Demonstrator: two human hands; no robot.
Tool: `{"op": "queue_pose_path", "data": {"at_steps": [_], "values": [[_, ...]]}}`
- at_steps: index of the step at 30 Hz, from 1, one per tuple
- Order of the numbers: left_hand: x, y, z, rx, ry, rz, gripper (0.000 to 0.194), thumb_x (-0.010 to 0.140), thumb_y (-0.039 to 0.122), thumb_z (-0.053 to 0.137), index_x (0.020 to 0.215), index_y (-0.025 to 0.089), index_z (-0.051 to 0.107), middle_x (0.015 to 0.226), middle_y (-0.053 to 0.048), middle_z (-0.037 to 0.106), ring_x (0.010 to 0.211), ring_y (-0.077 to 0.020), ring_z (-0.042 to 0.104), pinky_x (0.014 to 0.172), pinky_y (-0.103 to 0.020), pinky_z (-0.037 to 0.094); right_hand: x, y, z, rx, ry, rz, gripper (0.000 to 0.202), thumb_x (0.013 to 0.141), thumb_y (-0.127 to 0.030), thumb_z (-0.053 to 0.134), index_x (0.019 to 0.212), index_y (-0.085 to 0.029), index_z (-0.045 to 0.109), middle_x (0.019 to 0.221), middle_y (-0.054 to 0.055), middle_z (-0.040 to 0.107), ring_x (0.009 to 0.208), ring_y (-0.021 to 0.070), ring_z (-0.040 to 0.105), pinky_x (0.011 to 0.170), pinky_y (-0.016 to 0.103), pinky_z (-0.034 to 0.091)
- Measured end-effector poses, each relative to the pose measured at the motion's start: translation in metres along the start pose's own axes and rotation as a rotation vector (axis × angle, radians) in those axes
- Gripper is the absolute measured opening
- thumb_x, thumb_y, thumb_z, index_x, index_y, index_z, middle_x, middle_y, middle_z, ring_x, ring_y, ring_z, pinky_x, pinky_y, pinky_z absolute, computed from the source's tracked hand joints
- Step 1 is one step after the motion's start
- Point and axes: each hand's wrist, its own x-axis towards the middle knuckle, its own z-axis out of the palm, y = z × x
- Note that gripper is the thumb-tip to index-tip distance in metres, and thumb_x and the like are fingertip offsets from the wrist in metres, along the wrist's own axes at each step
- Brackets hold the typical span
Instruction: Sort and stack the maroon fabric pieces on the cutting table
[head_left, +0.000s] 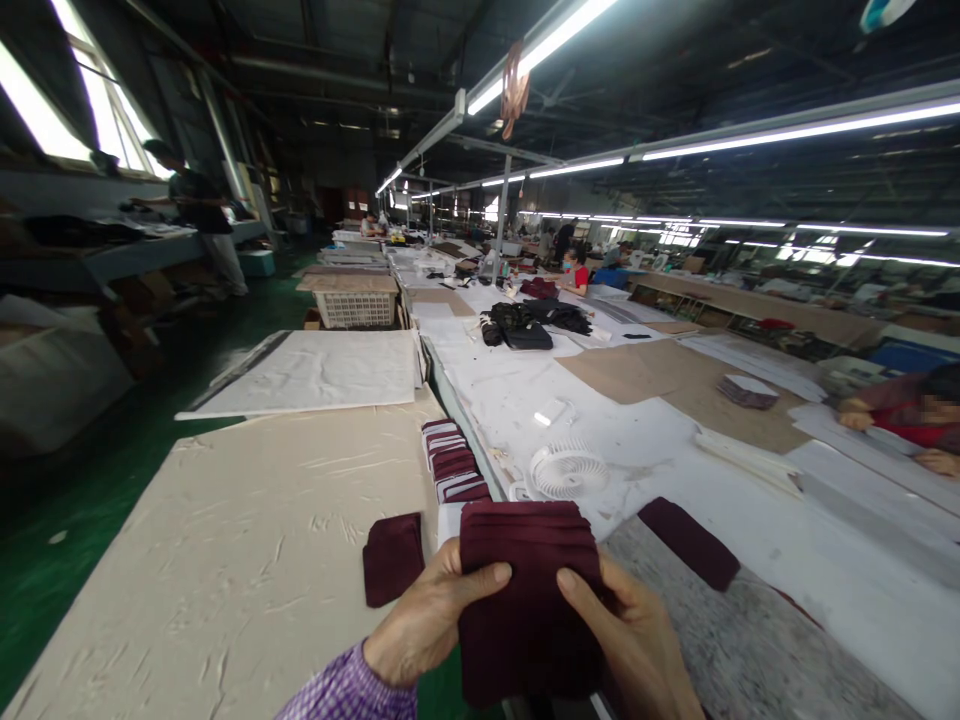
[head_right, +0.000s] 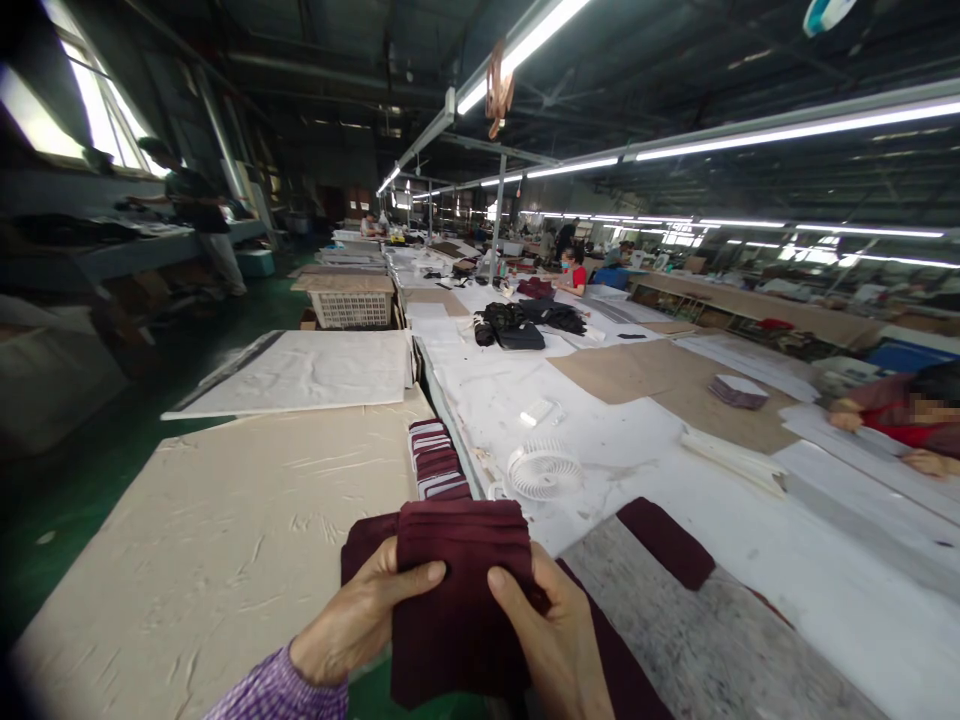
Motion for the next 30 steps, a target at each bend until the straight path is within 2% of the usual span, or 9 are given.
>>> {"op": "queue_pose_path", "data": {"at_steps": [12,16,20,27,30], "values": [[0.0,0.002,-0.001,0.015,-0.055,0.014,0.038,0.075,0.013,0.069,0.113,0.018,0.066,0.102,-0.01,0.074,0.095,-0.0241,0.068,0.087,-0.035,0.051,0.001,-0.003,0.002,-0.033,0.005,-0.059,0.035,0.079,-0.039,0.065,0.108,-0.019,0.068,0.111,0.007,0.069,0.102,0.0253,0.061,0.086,0.034,0.05],[0.0,0.0,-0.001,0.007,-0.074,0.028,0.04,0.074,0.01,0.069,0.113,0.016,0.066,0.102,-0.011,0.074,0.096,-0.0253,0.067,0.09,-0.038,0.049,0.0,-0.004,0.003,-0.024,0.043,-0.065,0.032,0.079,-0.037,0.065,0.105,-0.019,0.068,0.107,0.006,0.07,0.097,0.0236,0.062,0.082,0.032,0.05],[0.001,-0.002,-0.002,-0.005,-0.088,0.02,0.039,0.073,0.009,0.069,0.112,0.015,0.066,0.102,-0.011,0.074,0.095,-0.0257,0.068,0.091,-0.04,0.049,0.0,-0.003,0.002,-0.063,-0.005,-0.042,0.031,0.08,-0.038,0.063,0.105,-0.02,0.068,0.107,0.005,0.069,0.093,0.0221,0.061,0.079,0.03,0.05],[0.002,-0.006,-0.001,-0.043,0.04,-0.001,0.03,0.077,0.016,0.067,0.108,0.015,0.069,0.099,-0.01,0.075,0.094,-0.0238,0.068,0.089,-0.037,0.05,-0.001,-0.003,0.002,-0.076,-0.035,-0.04,0.033,0.081,-0.041,0.062,0.107,-0.02,0.066,0.106,0.005,0.069,0.094,0.023,0.061,0.081,0.031,0.05],[0.002,-0.009,-0.001,-0.071,0.052,-0.012,0.028,0.077,0.016,0.067,0.105,0.014,0.069,0.099,-0.011,0.075,0.095,-0.0238,0.068,0.091,-0.038,0.049,-0.001,-0.001,0.001,-0.134,-0.014,-0.069,0.029,0.081,-0.041,0.062,0.101,-0.02,0.067,0.101,0.005,0.069,0.097,0.0249,0.059,0.079,0.031,0.049]]}}
